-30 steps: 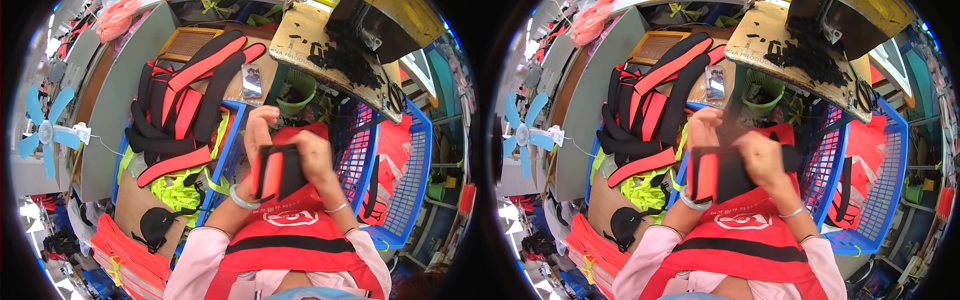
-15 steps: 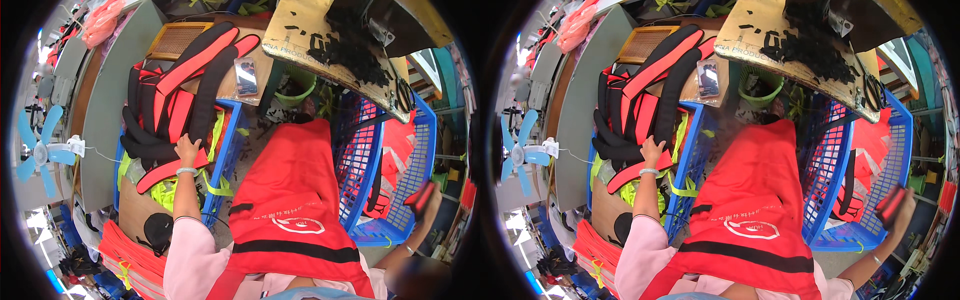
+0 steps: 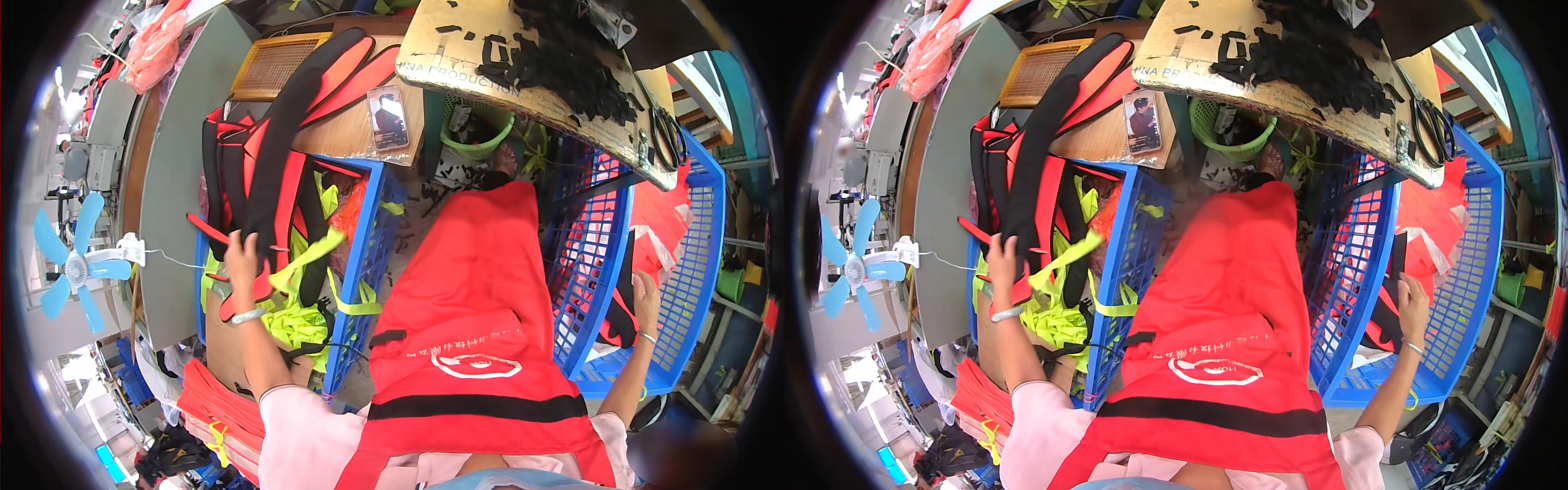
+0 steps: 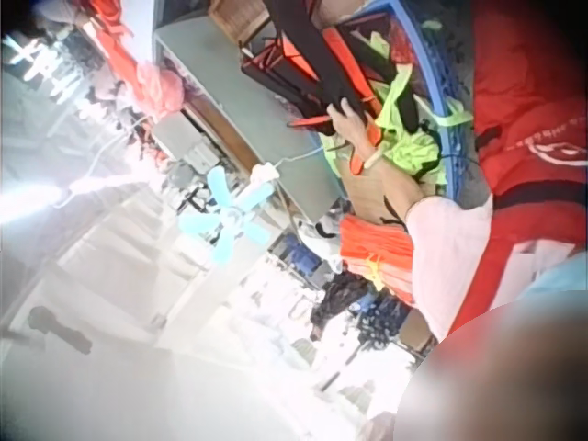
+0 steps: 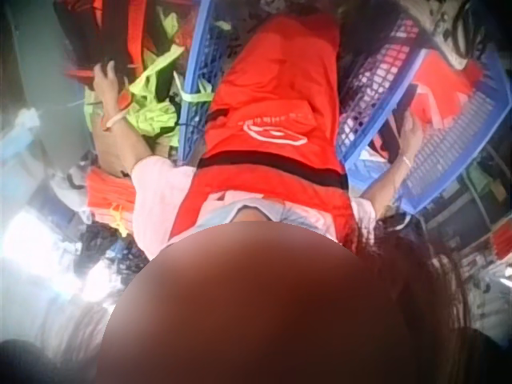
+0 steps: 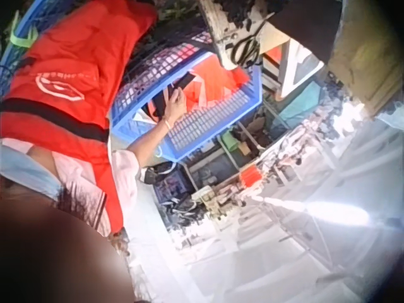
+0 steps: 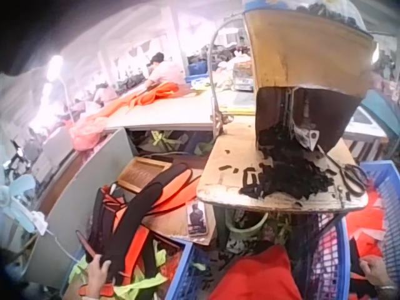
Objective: Assembling and processing life jacket components using an industrial machine and scissors at a factory workstation.
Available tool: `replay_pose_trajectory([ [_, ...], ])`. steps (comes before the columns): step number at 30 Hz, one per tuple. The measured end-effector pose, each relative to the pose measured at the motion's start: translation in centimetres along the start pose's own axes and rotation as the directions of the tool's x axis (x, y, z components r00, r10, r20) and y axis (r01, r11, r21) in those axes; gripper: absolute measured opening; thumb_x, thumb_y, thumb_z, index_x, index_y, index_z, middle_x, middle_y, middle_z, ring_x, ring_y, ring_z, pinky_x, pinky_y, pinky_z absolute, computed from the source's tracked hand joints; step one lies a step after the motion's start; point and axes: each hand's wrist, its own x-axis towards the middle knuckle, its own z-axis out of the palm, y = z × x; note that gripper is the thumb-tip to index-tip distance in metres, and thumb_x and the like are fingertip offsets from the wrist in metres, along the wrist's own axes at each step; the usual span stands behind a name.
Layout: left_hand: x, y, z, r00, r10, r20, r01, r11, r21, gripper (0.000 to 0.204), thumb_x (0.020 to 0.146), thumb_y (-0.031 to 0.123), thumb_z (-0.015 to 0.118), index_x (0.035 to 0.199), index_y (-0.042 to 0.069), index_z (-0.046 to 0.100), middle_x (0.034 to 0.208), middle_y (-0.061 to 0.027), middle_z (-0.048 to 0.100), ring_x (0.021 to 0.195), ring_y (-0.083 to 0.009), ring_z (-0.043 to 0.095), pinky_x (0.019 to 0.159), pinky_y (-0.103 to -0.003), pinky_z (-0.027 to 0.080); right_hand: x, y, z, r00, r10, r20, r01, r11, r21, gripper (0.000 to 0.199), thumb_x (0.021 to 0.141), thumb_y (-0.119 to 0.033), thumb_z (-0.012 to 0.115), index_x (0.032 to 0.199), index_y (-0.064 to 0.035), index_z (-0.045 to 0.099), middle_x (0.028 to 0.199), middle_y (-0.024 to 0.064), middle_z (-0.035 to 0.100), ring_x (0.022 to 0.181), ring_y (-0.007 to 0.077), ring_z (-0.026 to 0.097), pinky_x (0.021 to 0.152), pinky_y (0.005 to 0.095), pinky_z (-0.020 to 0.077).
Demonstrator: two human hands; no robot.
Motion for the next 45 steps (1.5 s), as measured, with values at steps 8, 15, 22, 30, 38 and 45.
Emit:
replay_pose_trajectory([
  [8, -3.1, 5.9, -17.5, 0.978, 0.063, -0.2, -0.096, 0.982, -0.163, 0.028, 0.095, 0.021, 0.063, 0.11, -0.003, 0.06, 0.089, -0.0129, 0.065, 0.08, -0.0183, 0.059, 0.075, -0.032, 0.048, 1.5, -14.2, 1.9, 0.938, -0.347, -0.028, 0.348, 0.935, 0.069, 0.013, 0.087, -0.01, 0.063, 0.096, -0.001, 0.069, 0.094, 0.0131, 0.069, 0.092, 0.0323, 0.064, 0.084, 0.0406, 0.0473],
  [15, -11.6, 17.0, -26.1, 0.996, 0.068, 0.05, -0.063, 0.993, -0.097, 0.027, 0.087, 0.014, 0.067, 0.108, -0.002, 0.062, 0.083, -0.01, 0.066, 0.075, -0.0156, 0.06, 0.071, -0.028, 0.047, -3.4, -33.1, 1.7, 0.521, -0.829, -0.204, 0.815, 0.412, 0.408, 0.022, 0.077, -0.015, 0.075, 0.097, -0.0098, 0.069, 0.101, 0.0076, 0.069, 0.101, 0.0269, 0.064, 0.091, 0.044, 0.0489],
  [22, -11.6, 24.9, -23.5, 0.62, 0.586, 0.522, -0.111, 0.724, -0.681, 0.037, 0.083, 0.007, 0.071, 0.118, -0.002, 0.062, 0.099, -0.0156, 0.069, 0.087, -0.0244, 0.07, 0.078, -0.031, 0.053, -9.0, -38.2, 0.6, 0.235, -0.923, -0.303, 0.944, 0.143, 0.297, 0.046, 0.087, -0.022, 0.055, 0.133, -0.0204, 0.055, 0.142, 0.01, 0.048, 0.127, 0.0306, 0.05, 0.108, 0.0496, 0.0363],
  [30, -9.3, 28.9, -13.1, 0.234, 0.856, 0.461, -0.003, 0.474, -0.88, 0.054, 0.085, 0.019, 0.074, 0.133, 0.006, 0.053, 0.105, -0.0124, 0.069, 0.096, -0.0248, 0.069, 0.081, -0.034, 0.052, -5.2, -31.0, -5.7, 0.574, -0.814, 0.09, 0.753, 0.567, 0.334, 0.048, 0.069, -0.005, 0.065, 0.117, -0.0111, 0.065, 0.108, 0.0092, 0.067, 0.095, 0.0284, 0.067, 0.079, 0.0382, 0.0534],
  [38, -12.6, 37.6, -5.8, 0.207, 0.956, 0.209, -0.402, 0.277, -0.873, 0.018, 0.09, 0.021, 0.064, 0.1, 0.006, 0.067, 0.087, -0.0098, 0.067, 0.079, -0.0306, 0.065, 0.064, -0.037, 0.05, 0.5, -22.9, -11.2, 0.542, -0.565, 0.622, 0.38, 0.825, 0.418, 0.027, 0.071, -0.005, 0.072, 0.098, -0.0082, 0.072, 0.082, 0.0089, 0.071, 0.073, 0.0265, 0.07, 0.064, 0.0329, 0.0534],
  [45, -11.9, 39.3, -4.1, 0.265, 0.933, 0.243, -0.479, 0.346, -0.807, 0.013, 0.09, 0.019, 0.062, 0.091, 0.006, 0.059, 0.081, -0.0099, 0.06, 0.076, -0.0304, 0.061, 0.062, -0.04, 0.047, -0.1, -22.0, -8.6, 0.651, -0.565, 0.507, 0.356, 0.817, 0.454, 0.036, 0.075, -0.014, 0.075, 0.109, -0.0044, 0.069, 0.095, 0.0137, 0.071, 0.087, 0.0294, 0.069, 0.074, 0.0354, 0.0531],
])
